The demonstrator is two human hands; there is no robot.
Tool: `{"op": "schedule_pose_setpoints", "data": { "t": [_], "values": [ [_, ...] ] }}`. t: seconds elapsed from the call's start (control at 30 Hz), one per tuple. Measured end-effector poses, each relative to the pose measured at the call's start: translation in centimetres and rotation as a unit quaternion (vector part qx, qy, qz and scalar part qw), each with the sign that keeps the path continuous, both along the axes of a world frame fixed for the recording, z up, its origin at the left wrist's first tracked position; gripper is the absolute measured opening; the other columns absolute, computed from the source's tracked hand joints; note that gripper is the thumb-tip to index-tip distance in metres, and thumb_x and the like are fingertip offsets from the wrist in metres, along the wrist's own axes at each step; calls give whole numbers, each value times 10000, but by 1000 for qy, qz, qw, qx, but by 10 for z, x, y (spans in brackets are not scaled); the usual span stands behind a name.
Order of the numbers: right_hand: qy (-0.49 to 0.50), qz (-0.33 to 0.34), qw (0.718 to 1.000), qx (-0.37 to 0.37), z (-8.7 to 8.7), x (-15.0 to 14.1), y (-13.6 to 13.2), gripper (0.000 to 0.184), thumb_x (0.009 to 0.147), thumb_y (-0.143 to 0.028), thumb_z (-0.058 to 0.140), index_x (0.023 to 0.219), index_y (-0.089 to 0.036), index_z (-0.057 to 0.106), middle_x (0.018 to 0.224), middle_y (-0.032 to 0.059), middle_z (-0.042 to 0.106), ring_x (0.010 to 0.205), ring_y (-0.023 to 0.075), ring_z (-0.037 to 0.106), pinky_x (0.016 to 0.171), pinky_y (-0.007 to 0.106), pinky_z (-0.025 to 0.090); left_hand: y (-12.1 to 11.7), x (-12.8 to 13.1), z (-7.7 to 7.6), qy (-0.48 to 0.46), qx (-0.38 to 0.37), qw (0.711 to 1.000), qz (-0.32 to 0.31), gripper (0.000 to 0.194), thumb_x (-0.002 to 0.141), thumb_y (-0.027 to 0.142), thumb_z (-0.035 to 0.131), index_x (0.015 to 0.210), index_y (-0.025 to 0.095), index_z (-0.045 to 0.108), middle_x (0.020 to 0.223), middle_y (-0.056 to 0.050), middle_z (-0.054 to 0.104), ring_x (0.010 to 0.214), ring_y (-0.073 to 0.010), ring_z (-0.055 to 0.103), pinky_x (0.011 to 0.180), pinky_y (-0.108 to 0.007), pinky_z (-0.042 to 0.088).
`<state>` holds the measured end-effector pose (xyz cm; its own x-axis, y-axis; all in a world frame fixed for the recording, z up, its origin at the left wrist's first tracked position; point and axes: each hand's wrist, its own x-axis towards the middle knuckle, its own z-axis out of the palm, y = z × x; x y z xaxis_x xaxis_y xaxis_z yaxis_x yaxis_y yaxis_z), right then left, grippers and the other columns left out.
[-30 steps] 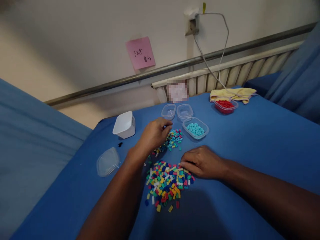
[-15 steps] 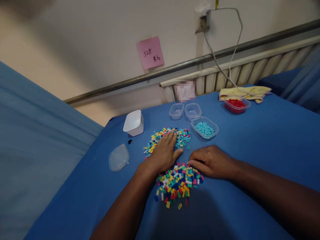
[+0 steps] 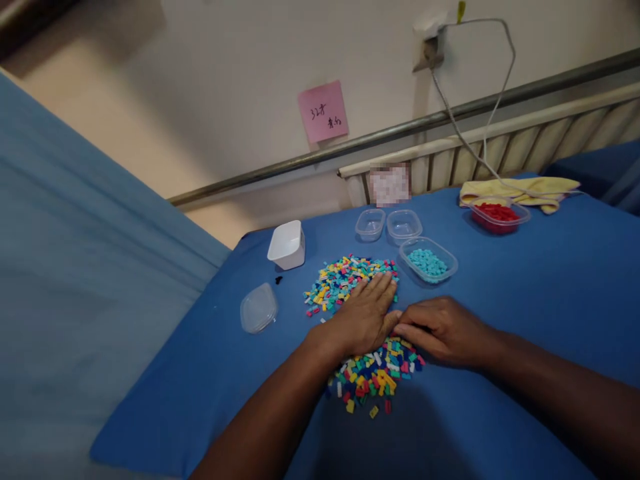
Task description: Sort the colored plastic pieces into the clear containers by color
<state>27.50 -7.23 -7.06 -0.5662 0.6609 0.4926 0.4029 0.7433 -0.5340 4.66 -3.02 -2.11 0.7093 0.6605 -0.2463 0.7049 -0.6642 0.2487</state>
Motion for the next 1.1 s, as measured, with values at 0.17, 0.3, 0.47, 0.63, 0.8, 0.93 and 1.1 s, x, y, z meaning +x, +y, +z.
{"op": "schedule_pose_setpoints", "data": {
  "t": [0.17,0.3,0.47,0.63,0.8,0.93,1.1],
  "values": [
    [17,-9,1000,-3,-3,3,-2,444,1189,-392,527,793,-221,637,679,-14,644,592,139,573,612,320,373,-13,0,-1,-22,1,999,-27,758,1181,554,255,1779,88,258,1867,-152,110,1763,-290,21,1426,-605,30],
    [0,-4,1000,-24,-4,3,-2,443,1191,-410,525,809,-220,644,690,-14,654,603,140,596,620,318,382,-18,-25,16,-45,-12,999,18,729,1184,614,251,1796,219,283,1870,-77,171,1763,-272,30,1421,-618,-29],
    [-15,-6,999,-47,-2,2,-1,439,1196,-426,498,876,-215,711,739,5,701,641,152,640,642,319,421,3,-88,13,-170,49,942,284,798,1170,643,165,1779,147,307,1878,-154,120,1759,-272,65,1430,-551,65],
    [18,4,999,-28,3,0,2,297,1169,-381,565,1061,-219,789,944,65,802,864,205,742,801,344,546,16,-102,-23,-153,60,924,346,902,1148,689,171,1783,50,227,1869,-218,103,1757,-331,79,1420,-584,99],
    [6,56,998,8,8,1,1,230,1148,-334,603,1199,-229,802,1087,87,834,988,238,755,915,401,587,12,-76,-24,-233,37,917,323,884,1152,711,175,1803,113,201,1883,-143,55,1760,-268,18,1427,-548,66],
    [9,30,999,28,7,0,3,235,1151,-324,595,1202,-227,802,1118,94,838,1023,252,761,936,427,595,2,-80,-4,-301,65,892,330,785,1178,639,237,1757,123,359,1865,-129,211,1752,-220,146,1436,-501,120],
    [-8,36,999,36,5,-2,3,248,1168,-315,569,1250,-225,784,1190,103,832,1077,256,760,964,439,598,-36,-99,7,-257,110,931,233,474,1163,437,472,1449,154,723,1600,-147,647,1534,-256,575,1345,-497,419]
  ]
}}
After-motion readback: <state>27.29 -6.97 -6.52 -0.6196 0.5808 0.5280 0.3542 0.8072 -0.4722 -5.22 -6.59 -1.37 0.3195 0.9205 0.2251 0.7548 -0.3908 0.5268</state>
